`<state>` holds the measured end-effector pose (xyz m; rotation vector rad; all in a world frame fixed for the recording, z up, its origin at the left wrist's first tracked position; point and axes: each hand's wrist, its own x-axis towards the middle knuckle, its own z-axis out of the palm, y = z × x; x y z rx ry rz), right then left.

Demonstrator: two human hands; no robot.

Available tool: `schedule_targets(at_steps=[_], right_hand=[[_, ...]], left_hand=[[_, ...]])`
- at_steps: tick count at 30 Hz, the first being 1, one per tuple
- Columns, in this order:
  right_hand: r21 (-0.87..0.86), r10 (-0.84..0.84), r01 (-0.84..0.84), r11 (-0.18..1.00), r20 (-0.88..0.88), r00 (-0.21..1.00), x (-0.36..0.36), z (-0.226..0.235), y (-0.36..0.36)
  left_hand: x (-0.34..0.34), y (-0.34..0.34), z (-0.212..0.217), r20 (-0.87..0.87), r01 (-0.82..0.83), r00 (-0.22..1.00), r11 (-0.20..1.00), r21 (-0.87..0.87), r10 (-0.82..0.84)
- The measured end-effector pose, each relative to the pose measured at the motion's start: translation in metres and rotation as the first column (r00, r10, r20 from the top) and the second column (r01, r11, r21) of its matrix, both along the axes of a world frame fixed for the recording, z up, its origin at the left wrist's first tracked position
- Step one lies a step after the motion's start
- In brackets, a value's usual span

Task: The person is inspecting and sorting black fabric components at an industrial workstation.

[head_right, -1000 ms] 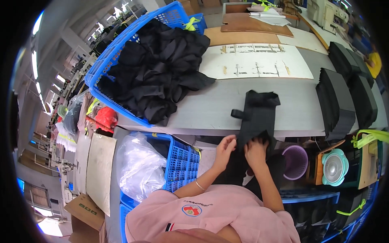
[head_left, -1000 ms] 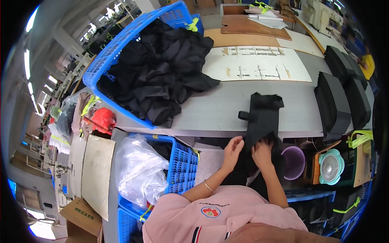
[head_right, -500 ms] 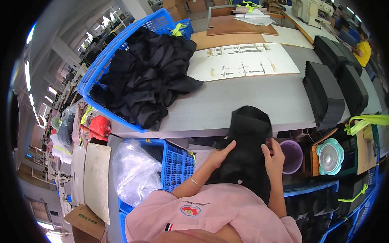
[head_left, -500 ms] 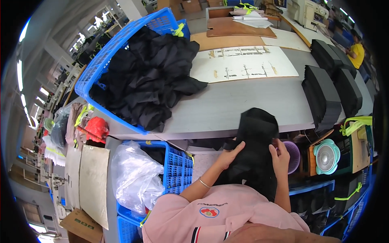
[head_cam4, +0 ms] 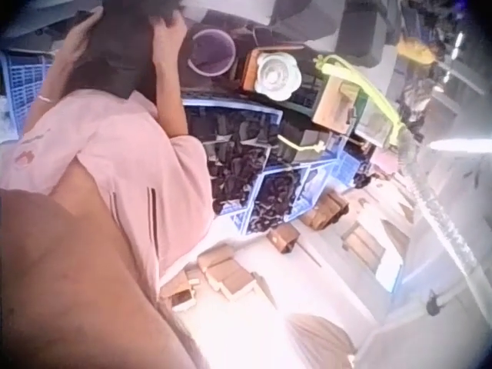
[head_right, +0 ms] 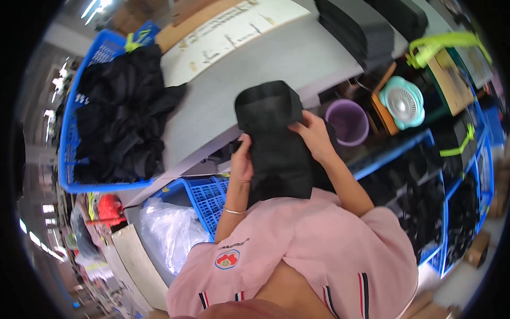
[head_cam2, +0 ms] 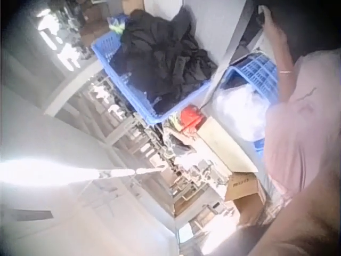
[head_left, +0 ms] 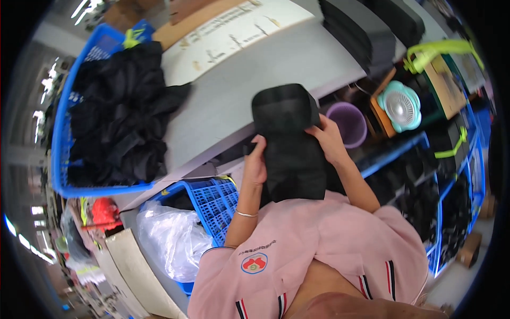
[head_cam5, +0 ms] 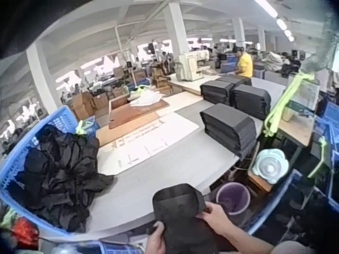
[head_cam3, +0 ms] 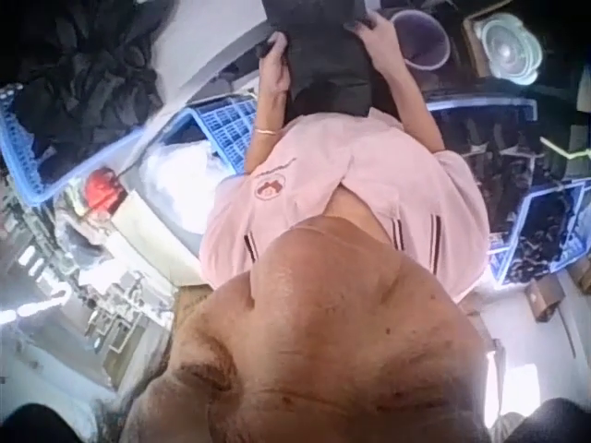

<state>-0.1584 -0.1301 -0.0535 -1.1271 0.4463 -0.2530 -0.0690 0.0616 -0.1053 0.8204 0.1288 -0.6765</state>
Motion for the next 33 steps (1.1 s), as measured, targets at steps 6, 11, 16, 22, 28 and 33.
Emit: schedule_targets(at_steps=[6, 11, 16, 22, 28, 33], right_hand=[[-0.515, -0.182, 0.191, 0.835, 0.069, 0.981, -0.005, -0.016, 0.008], [-0.668, -0.304, 0.234, 0.706, 0.012, 0.953, -0.009, -0.013, 0.010], [-0.608, -0.173, 0.135, 0.782, -0.003, 0.985, -0.026, -0.003, 0.018], [-0.486, -0.202, 0.238, 0.841, 0.125, 0.971, -0.050, -0.010, -0.002], [-0.649, -0.562, 0.443, 0.618, 0.028, 0.826, -0.111, -0.040, -0.034], [-0.768, -0.816, 0.501, 0.399, -0.048, 0.575, -0.251, -0.093, -0.108]], left_hand=[[0.008, 0.009, -0.019, -0.083, 0.216, 0.968, 0.953, -0.212, -0.238], [0.007, 0.004, -0.024, -0.074, 0.330, 0.936, 0.932, -0.150, -0.344], [-0.003, 0.000, -0.010, -0.190, 0.399, 0.889, 0.908, -0.126, -0.416], [-0.010, -0.012, 0.004, 0.001, 0.477, 0.838, 0.730, -0.490, -0.546], [-0.037, -0.053, 0.004, -0.053, 0.585, 0.810, 0.800, 0.131, -0.584], [-0.050, -0.049, -0.005, 0.104, 0.653, 0.702, 0.695, 0.301, -0.704]])
